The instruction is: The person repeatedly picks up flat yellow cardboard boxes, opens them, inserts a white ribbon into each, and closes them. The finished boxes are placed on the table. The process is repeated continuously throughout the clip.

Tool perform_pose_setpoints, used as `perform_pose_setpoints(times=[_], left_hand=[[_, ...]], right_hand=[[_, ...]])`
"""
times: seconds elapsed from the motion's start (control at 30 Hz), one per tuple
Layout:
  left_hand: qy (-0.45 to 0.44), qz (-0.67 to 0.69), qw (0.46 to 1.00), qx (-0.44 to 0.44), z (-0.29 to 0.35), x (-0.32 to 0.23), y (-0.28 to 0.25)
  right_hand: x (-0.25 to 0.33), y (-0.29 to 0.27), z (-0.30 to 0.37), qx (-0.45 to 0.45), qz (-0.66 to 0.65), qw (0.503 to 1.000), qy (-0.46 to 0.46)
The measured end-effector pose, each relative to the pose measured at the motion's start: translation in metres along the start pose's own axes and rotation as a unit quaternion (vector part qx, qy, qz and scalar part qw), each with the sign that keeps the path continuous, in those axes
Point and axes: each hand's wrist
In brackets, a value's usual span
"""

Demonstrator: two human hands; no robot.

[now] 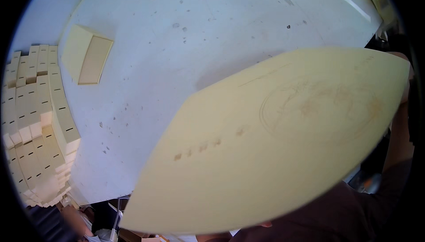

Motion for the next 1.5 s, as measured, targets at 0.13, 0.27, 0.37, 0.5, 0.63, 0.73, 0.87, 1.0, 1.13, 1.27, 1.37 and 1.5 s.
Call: perform_pose_setpoints(times=[0.13, 0.27, 0.37, 0.5, 0.63, 0.73, 0.87, 1.0, 1.13, 1.27, 1.37, 1.5], left_hand=[[0.005, -0.018, 1.0, -0.006, -0.002, -0.003, 0.0], [0.031, -0.053, 0.998, -0.014, -0.006, -0.008, -0.003], [0.049, -0.036, 0.998, -0.031, -0.01, -0.001, 0.002], [0.058, -0.026, 0.998, 0.025, -0.015, -0.001, -0.004], [0.029, -0.026, 0.997, 0.068, -0.013, 0.004, -0.018], [0.023, -0.006, 0.998, 0.056, -0.013, 0.008, -0.016], [0.018, 0.31, 0.936, -0.165, -0.022, 0.007, 0.031], [-0.053, 0.147, 0.927, -0.342, -0.024, 0.023, 0.049], [-0.122, -0.052, 0.956, -0.26, -0.024, 0.023, 0.046], [-0.055, -0.085, 0.954, -0.282, -0.03, 0.017, 0.046], [-0.015, -0.115, 0.924, -0.363, -0.026, 0.016, 0.044], [-0.078, -0.145, 0.902, -0.399, 0.038, 0.053, 0.041]], right_hand=[[-0.005, 0.002, -0.002, -0.002, 0.004, 1.0, -0.013], [-0.002, 0.002, -0.002, -0.004, 0.008, 1.0, -0.022], [-0.004, 0.003, -0.001, -0.008, 0.01, 1.0, -0.025], [-0.007, 0.005, -0.002, -0.012, 0.003, 1.0, -0.029], [-0.011, 0.021, -0.008, -0.07, 0.016, 0.997, -0.035], [-0.015, 0.024, -0.025, 0.104, 0.075, 0.992, 0.016], [-0.015, 0.026, -0.021, 0.042, 0.087, 0.995, -0.024], [-0.032, 0.033, -0.024, -0.06, 0.049, 0.995, -0.061], [-0.017, 0.027, -0.03, -0.011, 0.047, 0.999, -0.019], [-0.014, 0.026, -0.033, -0.017, 0.059, 0.998, -0.006], [-0.015, 0.023, -0.029, -0.059, 0.008, 0.998, 0.006], [-0.009, 0.01, -0.009, -0.096, -0.032, 0.991, 0.089]])
Point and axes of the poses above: each hand's wrist, its own z-axis away from the middle knuckle, its own y-axis out of the palm, x = y × z, and after that the axes turned 12 degrees about -y, right-handed
